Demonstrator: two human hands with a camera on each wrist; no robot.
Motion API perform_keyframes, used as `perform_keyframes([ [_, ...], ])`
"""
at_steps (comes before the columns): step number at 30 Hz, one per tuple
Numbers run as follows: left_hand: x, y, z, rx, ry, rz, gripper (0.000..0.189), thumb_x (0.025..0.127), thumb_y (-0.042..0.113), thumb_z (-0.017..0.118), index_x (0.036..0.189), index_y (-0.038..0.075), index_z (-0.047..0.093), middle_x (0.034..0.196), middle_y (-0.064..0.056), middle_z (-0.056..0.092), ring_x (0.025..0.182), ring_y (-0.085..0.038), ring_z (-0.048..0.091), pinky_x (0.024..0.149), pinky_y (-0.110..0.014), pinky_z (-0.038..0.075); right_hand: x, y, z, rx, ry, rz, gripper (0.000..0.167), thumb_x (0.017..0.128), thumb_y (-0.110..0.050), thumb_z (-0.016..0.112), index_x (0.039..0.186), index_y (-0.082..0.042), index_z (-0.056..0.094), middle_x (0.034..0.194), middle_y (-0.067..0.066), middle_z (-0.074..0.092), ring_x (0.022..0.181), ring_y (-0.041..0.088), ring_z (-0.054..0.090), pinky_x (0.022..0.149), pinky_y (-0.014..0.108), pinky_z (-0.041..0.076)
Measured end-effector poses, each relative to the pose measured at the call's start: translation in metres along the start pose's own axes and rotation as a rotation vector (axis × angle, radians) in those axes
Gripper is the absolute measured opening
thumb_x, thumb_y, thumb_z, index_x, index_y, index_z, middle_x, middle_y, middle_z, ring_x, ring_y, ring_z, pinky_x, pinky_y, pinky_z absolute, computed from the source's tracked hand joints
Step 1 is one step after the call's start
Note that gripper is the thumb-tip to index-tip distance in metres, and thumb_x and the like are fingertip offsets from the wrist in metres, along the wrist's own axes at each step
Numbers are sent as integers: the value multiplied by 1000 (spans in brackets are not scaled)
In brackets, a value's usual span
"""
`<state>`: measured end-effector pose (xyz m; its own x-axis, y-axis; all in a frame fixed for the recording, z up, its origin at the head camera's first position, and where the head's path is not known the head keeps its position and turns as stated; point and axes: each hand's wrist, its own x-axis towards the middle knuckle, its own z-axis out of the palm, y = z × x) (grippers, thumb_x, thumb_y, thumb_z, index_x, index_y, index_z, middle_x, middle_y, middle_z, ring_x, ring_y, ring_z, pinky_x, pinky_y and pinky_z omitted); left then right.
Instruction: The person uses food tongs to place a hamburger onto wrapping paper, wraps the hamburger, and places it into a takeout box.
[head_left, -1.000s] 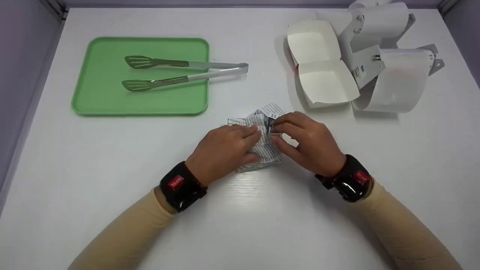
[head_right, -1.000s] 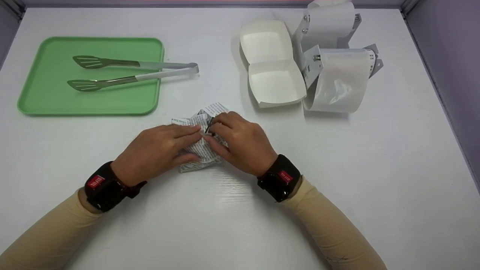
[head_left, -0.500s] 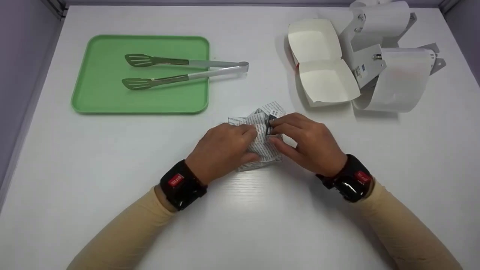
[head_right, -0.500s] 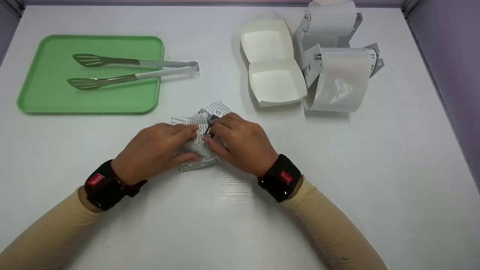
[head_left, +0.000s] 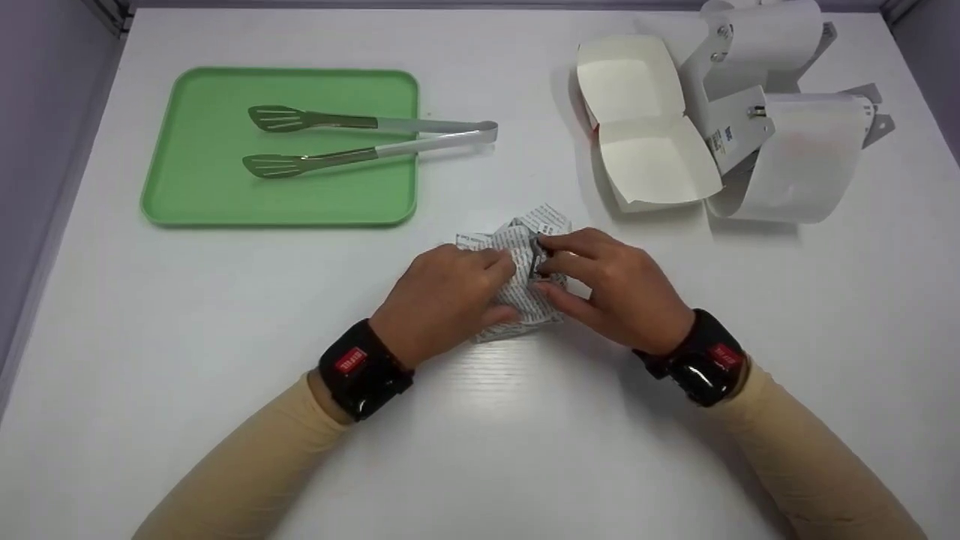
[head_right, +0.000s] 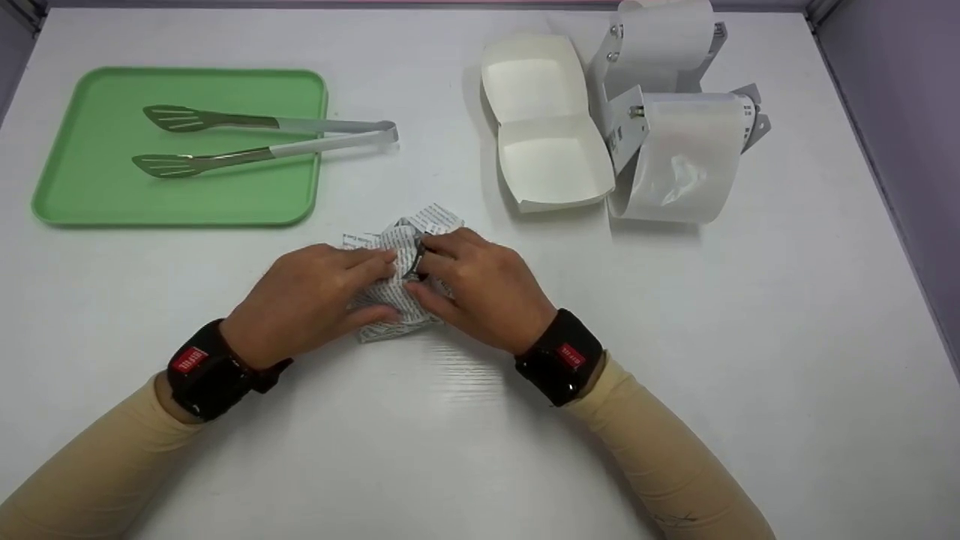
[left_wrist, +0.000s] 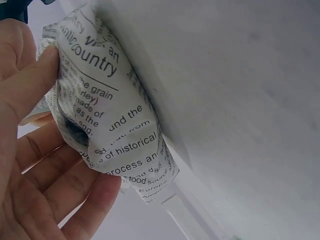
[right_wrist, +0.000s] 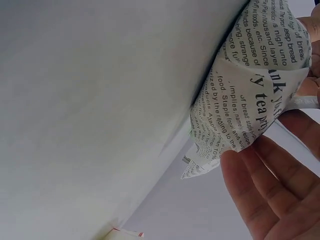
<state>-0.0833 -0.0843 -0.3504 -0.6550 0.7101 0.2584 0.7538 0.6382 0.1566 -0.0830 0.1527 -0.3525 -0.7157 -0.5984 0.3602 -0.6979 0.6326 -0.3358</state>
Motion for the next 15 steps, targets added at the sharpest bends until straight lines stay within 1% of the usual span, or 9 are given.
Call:
perform_keyframes([
  [8, 0, 1, 0, 17, -4, 4, 44, 89, 42, 76, 110, 4, 67, 94, -4, 74, 71, -21, 68, 68, -35, 56, 0, -2, -1, -4, -12, -4, 20, 92, -26, 76, 102, -9, 79, 122, 11, 73, 111, 21, 69, 88, 35, 60],
  [15, -1, 1, 1, 25, 7, 0, 43, 87, 44, 77, 104, 6, 65, 86, -1, 70, 65, -19, 63, 65, -34, 53, -1, -2, -2, -41, -24, -21, 20, 91, -27, 76, 102, -10, 80, 125, 10, 73, 115, 21, 68, 89, 36, 60],
])
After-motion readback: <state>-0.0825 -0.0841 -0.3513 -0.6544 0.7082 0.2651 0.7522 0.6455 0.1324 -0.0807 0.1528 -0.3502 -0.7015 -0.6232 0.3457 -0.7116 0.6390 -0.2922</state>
